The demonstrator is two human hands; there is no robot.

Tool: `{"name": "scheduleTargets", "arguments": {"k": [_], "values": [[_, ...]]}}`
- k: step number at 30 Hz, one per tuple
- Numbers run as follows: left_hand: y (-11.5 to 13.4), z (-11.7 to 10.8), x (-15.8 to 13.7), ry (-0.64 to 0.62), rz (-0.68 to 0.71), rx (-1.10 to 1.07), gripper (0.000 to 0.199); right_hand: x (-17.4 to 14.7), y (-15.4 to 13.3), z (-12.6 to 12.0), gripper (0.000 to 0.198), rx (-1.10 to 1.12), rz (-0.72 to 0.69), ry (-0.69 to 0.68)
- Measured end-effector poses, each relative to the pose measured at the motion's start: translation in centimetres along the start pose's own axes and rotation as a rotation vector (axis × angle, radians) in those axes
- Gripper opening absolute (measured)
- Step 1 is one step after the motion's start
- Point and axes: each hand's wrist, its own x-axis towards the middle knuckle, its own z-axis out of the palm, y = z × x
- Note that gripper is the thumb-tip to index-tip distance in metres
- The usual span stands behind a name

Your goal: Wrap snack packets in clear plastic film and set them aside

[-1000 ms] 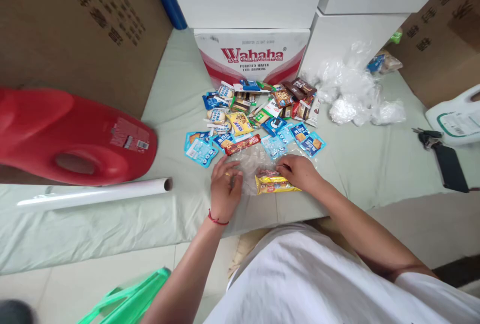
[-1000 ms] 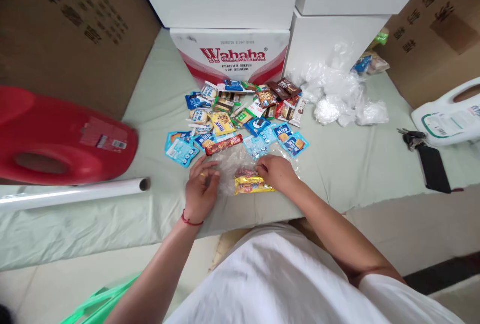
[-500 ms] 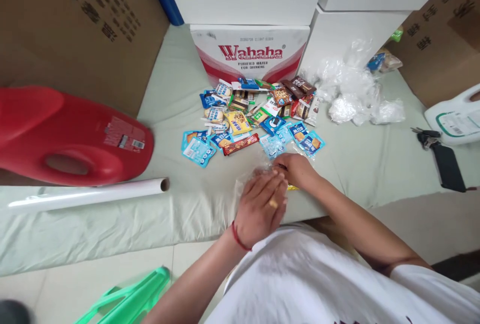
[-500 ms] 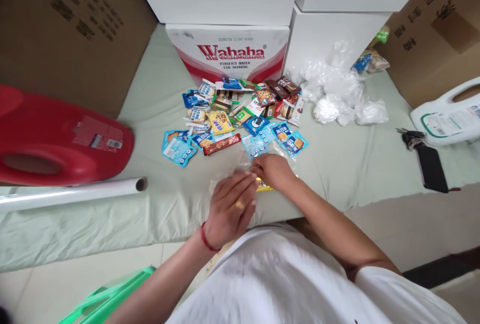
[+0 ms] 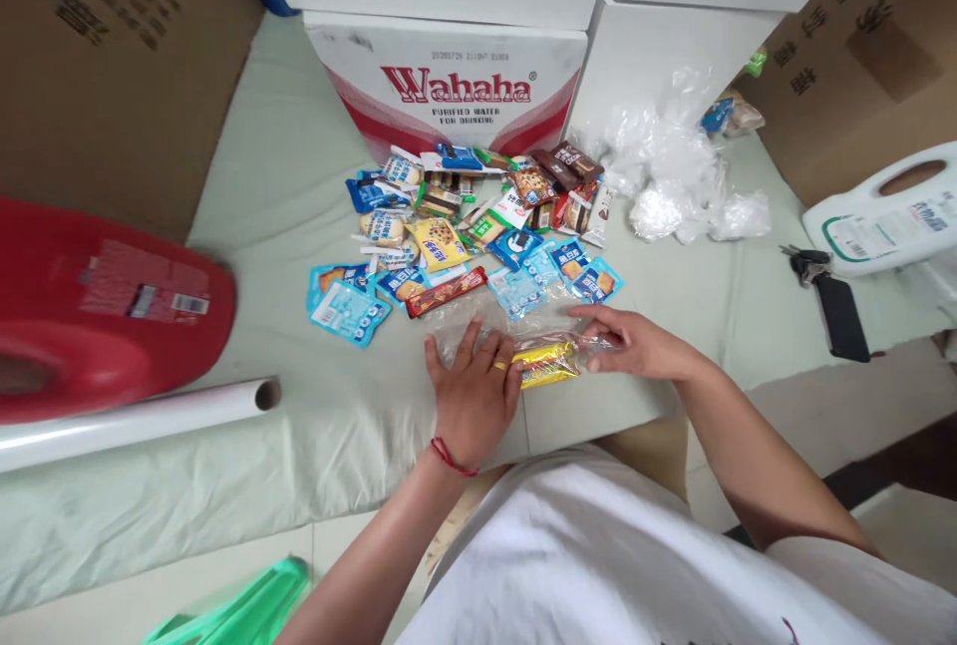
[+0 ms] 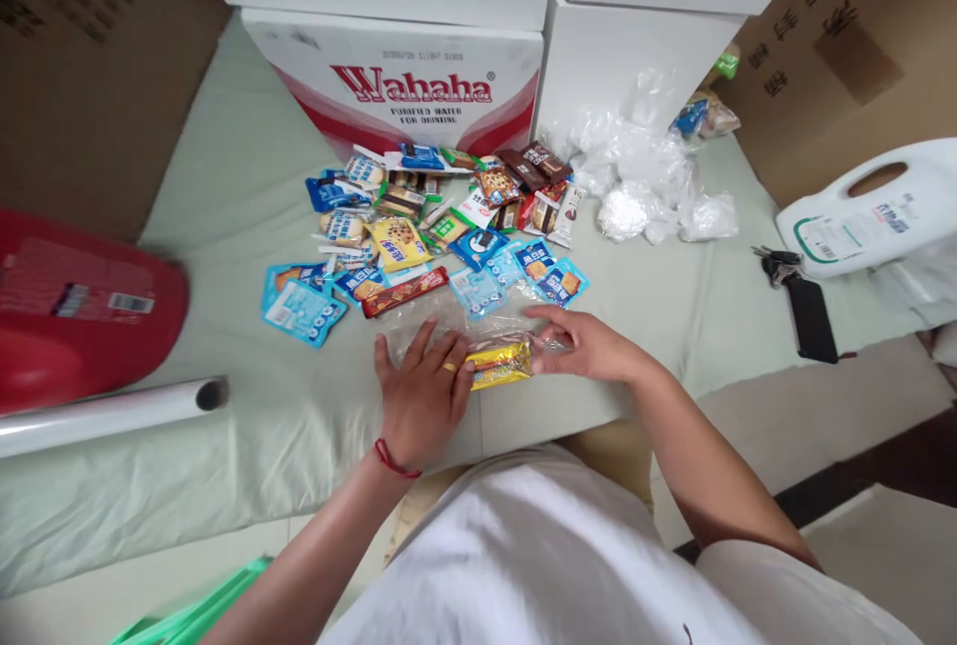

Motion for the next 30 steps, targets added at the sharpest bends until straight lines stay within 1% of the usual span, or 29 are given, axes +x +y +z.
{"name": "scheduleTargets", "arguments": {"k": [1,2,4,7,9,11,12,13,14,15,16,17,18,19,20,21,22,23,25,26,27,30], "values": [[0.0,0.0,0.1,-0.003,0.004,0.003,0.032,-0.5,0.2,0.0,0.077,0.017,0.031,-0.001],[0.0,0.0,0.2,-0.009,0.007,0.005,0.033,-0.9,0.4,-0.1,0.069,0.038,0.059,0.019],[-0.1,-0.2,0.3,-0.025,0.014,0.008,0.033,-1.4,1.0,-0.5,0.050,0.098,0.101,0.118],[-0.3,-0.4,0.3,-0.037,0.012,0.023,0.035,-1.8,2.4,-1.4,0.044,0.132,0.162,0.262],[-0.3,-0.4,0.2,-0.033,0.004,0.042,0.035,-2.0,3.2,-2.1,0.043,0.049,0.234,0.298],[-0.2,-0.5,0.0,-0.032,-0.006,0.059,0.036,-2.0,3.4,-2.7,0.040,-0.113,0.290,0.389],[-0.2,-0.5,0.0,-0.035,-0.010,0.064,0.036,-1.8,3.0,-2.9,0.038,-0.198,0.285,0.467],[-0.1,-0.5,-0.1,-0.040,-0.013,0.068,0.036,-1.5,2.4,-2.9,0.037,-0.280,0.239,0.545],[-0.1,-0.5,-0.1,-0.048,-0.017,0.071,0.036,-0.9,1.5,-2.8,0.035,-0.359,0.149,0.598],[-0.1,-0.5,-0.1,-0.054,-0.019,0.073,0.035,0.0,0.3,-2.5,0.034,-0.435,0.028,0.607],[-0.1,-0.5,-0.1,-0.060,-0.020,0.073,0.035,1.1,-1.0,-2.1,0.034,-0.514,-0.110,0.567],[0.0,-0.5,-0.2,-0.060,-0.022,0.072,0.034,2.4,-2.3,-1.5,0.034,-0.599,-0.240,0.486],[0.0,-0.5,-0.2,-0.056,-0.027,0.068,0.034,3.9,-3.6,-0.8,0.036,-0.676,-0.328,0.395],[0.0,-0.4,-0.2,-0.049,-0.033,0.062,0.034,5.4,-4.7,0.0,0.043,-0.745,-0.373,0.312],[0.0,-0.4,-0.3,-0.040,-0.040,0.056,0.033,6.9,-5.6,0.7,0.052,-0.808,-0.367,0.225],[0.0,-0.4,-0.4,-0.029,-0.047,0.048,0.034,8.3,-6.3,1.4,0.057,-0.865,-0.329,0.145],[0.1,-0.4,-0.4,-0.016,-0.054,0.038,0.034,9.6,-6.8,2.0,0.058,-0.915,-0.280,0.067],[0.1,-0.3,-0.5,-0.004,-0.060,0.026,0.034,10.6,-7.2,2.5,0.053,-0.955,-0.230,-0.001],[0.3,-0.3,-0.7,0.022,-0.073,0.004,0.035,11.8,-7.6,3.0,0.031,-0.993,-0.169,-0.098],[0.3,-0.3,-0.7,0.033,-0.080,-0.001,0.035,12.0,-7.8,3.0,0.022,-0.987,-0.163,-0.128],[0.4,-0.3,-0.8,0.043,-0.086,-0.001,0.034,12.0,-8.0,3.0,0.016,-0.967,-0.170,-0.143],[0.6,-0.3,-0.7,0.059,-0.096,0.019,0.032,10.7,-8.7,2.8,0.014,-0.892,-0.227,-0.137]]}}
